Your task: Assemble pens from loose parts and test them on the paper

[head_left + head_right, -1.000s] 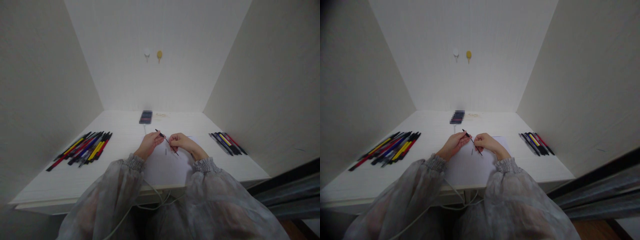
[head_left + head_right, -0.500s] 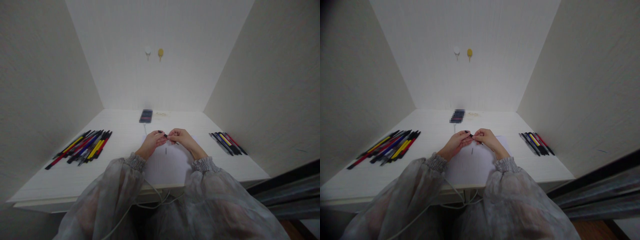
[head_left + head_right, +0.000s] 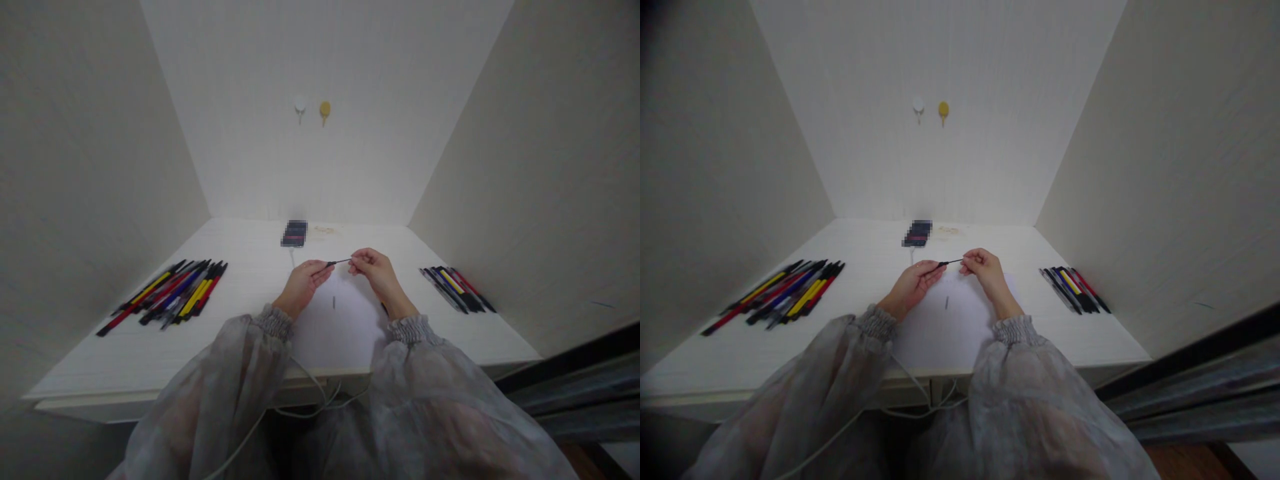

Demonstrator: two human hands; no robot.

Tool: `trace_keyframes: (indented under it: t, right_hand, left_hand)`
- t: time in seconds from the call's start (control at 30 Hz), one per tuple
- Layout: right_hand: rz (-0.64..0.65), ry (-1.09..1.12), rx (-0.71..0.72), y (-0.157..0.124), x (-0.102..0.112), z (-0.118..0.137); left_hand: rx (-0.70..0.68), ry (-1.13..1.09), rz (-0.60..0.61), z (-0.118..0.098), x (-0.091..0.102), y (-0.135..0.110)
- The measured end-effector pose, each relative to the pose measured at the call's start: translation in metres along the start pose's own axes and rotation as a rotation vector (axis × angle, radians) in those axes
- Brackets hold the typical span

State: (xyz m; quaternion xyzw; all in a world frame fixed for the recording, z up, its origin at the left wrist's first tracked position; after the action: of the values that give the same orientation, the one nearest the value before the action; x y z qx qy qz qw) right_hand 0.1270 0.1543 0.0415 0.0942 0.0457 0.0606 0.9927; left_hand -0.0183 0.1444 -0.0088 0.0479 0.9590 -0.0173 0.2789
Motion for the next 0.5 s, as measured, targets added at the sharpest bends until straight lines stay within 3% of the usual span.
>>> trace_keyframes:
  t: [0.13, 0.27, 0.4, 0.5]
  right_hand:
    - [0.035, -0.052, 0.023, 0.0, -0.005, -0.001]
    - [0.083, -0.114, 0.007, 0.0, -0.012, -0.003]
    - [0.047, -0.148, 0.057, -0.001, -0.009, 0.002]
    - [0.015, -0.373, 0.043, 0.0, -0.008, -0.005]
  left_hand:
    - [0.043, 0.261, 0.07, 0.009, -0.007, -0.004]
    - [-0.069, 0.492, 0.116, 0.007, -0.012, -0.002]
    - [-0.085, 0.423, 0.143, 0.003, -0.017, 0.001]
    - [-0.116, 0.343, 0.086, -0.007, -0.013, 0.002]
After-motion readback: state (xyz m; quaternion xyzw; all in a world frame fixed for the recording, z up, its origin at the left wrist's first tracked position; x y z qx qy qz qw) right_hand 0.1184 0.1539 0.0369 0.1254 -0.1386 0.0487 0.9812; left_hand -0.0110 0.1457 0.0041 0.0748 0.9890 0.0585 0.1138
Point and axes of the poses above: each hand's wrist, its own y-axis towards the middle knuckle, its own x-axis out of the back of the hand, z = x × y, the point moved 10 cm from there along y, towards the middle knuckle, and after that the axes turned 3 degrees about -x, right-handed, at the moved point
